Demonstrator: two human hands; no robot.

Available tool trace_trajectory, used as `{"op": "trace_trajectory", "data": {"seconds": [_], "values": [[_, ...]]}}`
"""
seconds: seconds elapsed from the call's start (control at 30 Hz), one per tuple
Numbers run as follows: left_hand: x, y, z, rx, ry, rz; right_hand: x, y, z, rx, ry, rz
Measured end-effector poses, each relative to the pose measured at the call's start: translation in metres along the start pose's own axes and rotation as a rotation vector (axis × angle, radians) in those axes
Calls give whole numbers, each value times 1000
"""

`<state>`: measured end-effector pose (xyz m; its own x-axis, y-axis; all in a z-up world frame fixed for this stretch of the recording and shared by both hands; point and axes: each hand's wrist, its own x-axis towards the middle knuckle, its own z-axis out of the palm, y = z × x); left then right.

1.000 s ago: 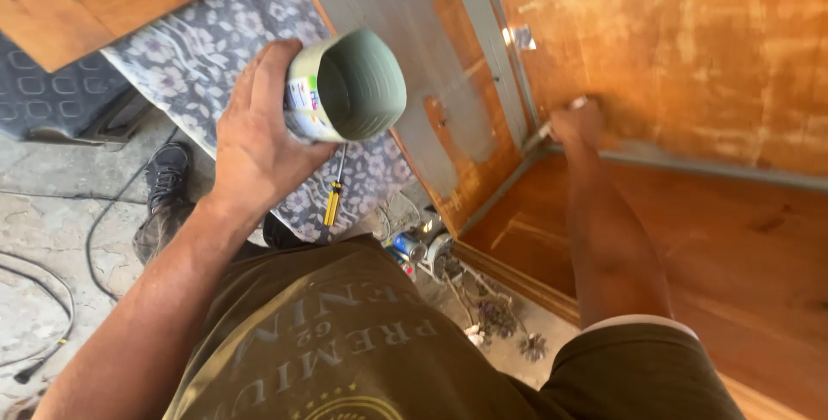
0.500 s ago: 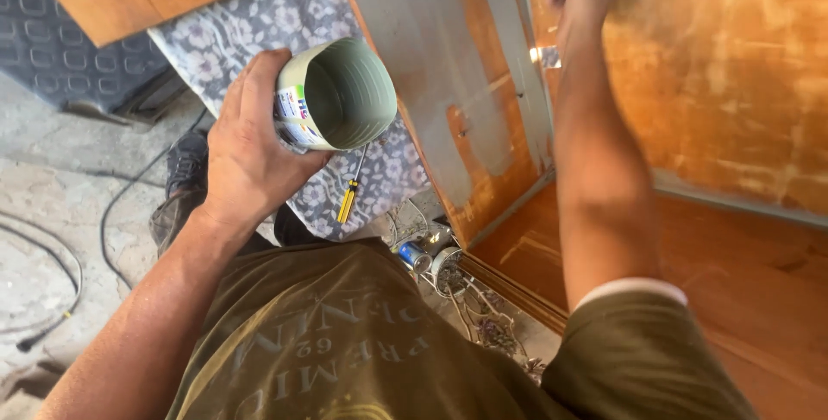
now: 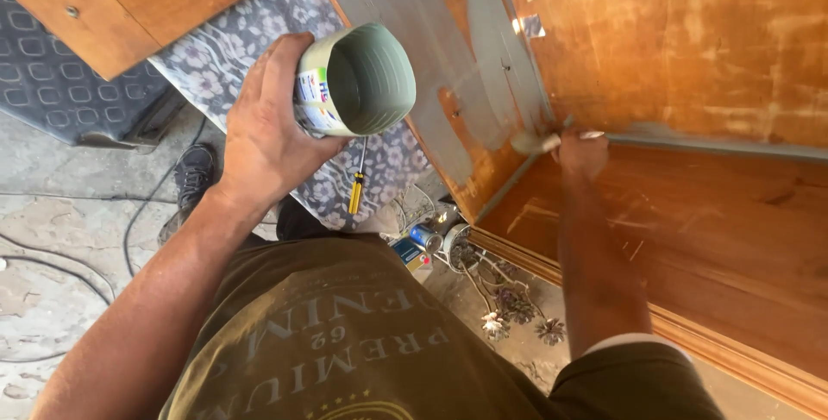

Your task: The person paints the interior of a wooden cabinet with light green paint using a brush. They hold a paint can in one hand and repeatedly dip the brush to apply the paint to the cabinet's back and side walls.

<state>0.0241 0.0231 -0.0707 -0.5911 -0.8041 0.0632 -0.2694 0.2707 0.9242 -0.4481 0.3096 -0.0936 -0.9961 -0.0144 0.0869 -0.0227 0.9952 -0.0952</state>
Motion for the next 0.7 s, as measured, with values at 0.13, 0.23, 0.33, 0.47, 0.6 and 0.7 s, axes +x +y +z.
{"op": "trace_trajectory", "data": {"seconds": [0.13,0.23,0.33,0.47,0.6,0.7], "values": [[-6,0,-15,34,33,-40,7,-32,5,-256,-144,-155],[-13,-4,-26,39,57,-73,-12,-132,26,-246,-393,-167],[-23,-11,-29,55,93,-97,-13,-242,62,-285,-250,-572],[-35,-14,-32,73,128,-117,-45,-361,57,650,-343,-467],[-38,-15,-30,76,117,-139,-23,-349,80,1393,-448,-80],[-34,-16,-26,91,127,-22,-40,-250,62,1236,-425,74]]}}
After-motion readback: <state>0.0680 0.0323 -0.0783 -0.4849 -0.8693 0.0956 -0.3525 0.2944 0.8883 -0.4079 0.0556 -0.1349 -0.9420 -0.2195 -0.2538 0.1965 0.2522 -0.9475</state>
